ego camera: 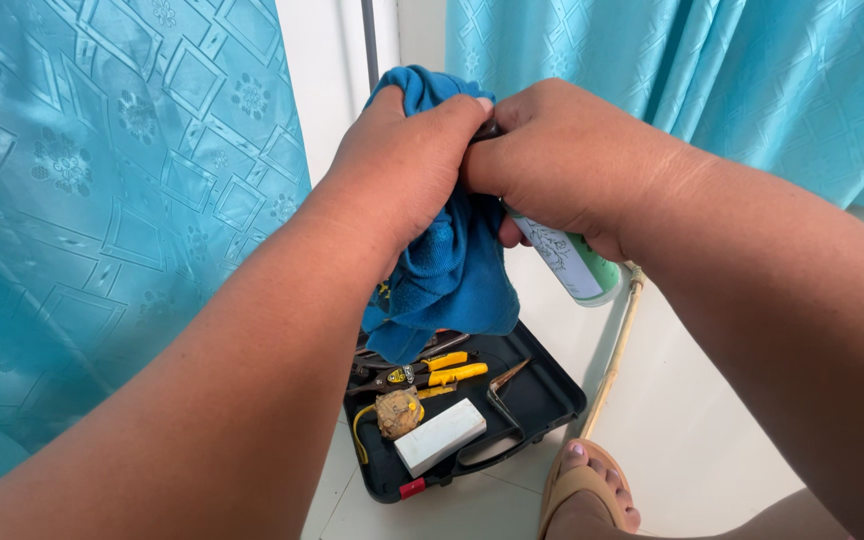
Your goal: The person cleans several metal tools by spraying them with a liquid from a small bottle and wiping them with a blue cloth. The person also uses a toothbrush to scrub a rusty hammer. The tools are handled one at a time and placed back into a black toolbox.
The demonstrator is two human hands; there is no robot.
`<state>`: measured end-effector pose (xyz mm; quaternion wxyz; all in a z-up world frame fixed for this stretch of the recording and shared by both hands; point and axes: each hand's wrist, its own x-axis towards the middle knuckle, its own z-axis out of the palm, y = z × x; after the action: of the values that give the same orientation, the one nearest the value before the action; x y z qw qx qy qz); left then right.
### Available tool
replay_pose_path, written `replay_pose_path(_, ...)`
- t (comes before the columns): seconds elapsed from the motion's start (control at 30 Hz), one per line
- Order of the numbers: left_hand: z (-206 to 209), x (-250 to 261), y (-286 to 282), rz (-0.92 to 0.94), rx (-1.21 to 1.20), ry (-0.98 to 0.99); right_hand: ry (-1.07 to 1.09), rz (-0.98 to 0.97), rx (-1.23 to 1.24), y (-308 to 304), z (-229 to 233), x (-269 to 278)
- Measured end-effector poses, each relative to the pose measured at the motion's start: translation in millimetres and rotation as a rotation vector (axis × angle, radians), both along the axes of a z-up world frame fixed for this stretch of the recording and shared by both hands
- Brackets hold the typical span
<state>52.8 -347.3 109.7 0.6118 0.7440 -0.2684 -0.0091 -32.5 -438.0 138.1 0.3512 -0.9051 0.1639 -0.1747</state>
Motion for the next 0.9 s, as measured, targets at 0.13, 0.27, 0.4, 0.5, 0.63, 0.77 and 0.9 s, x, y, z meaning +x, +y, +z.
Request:
replay_pose_path(0.13, 0, 0, 4, 0.033, 0.037, -0.019, 0.049, -0.033, -0.032, 5, -3, 0)
replay_pose_path(0.27, -3, 1, 6, 0.073, 0.084, -0.072, 0.075, -0.039, -0.044, 10, -5, -1)
replay_pose_path(0.4, -5, 4, 8, 0.105, 0.122, -0.136, 0.071, -0.021, -0.030, 14, -8, -1)
replay_pose_path(0.5, -8, 5, 8, 0.124, 0.209, -0.126, 0.083, -0.018, -0.032, 16, -10, -1)
replay_pose_path(0.63, -11, 8, 9, 0.142, 0.237, -0.182, 0.091, -0.005, -0.039, 17, -13, -1)
replay_pose_path(0.77, -12, 10, 9, 0.136, 0.240, -0.193, 0.109, -0.019, -0.039, 18, -15, 0)
replay_pose_path(0.9, -14, 10, 6, 0.161, 0.274, -0.226, 0.117, -0.022, -0.044, 17, -16, -1)
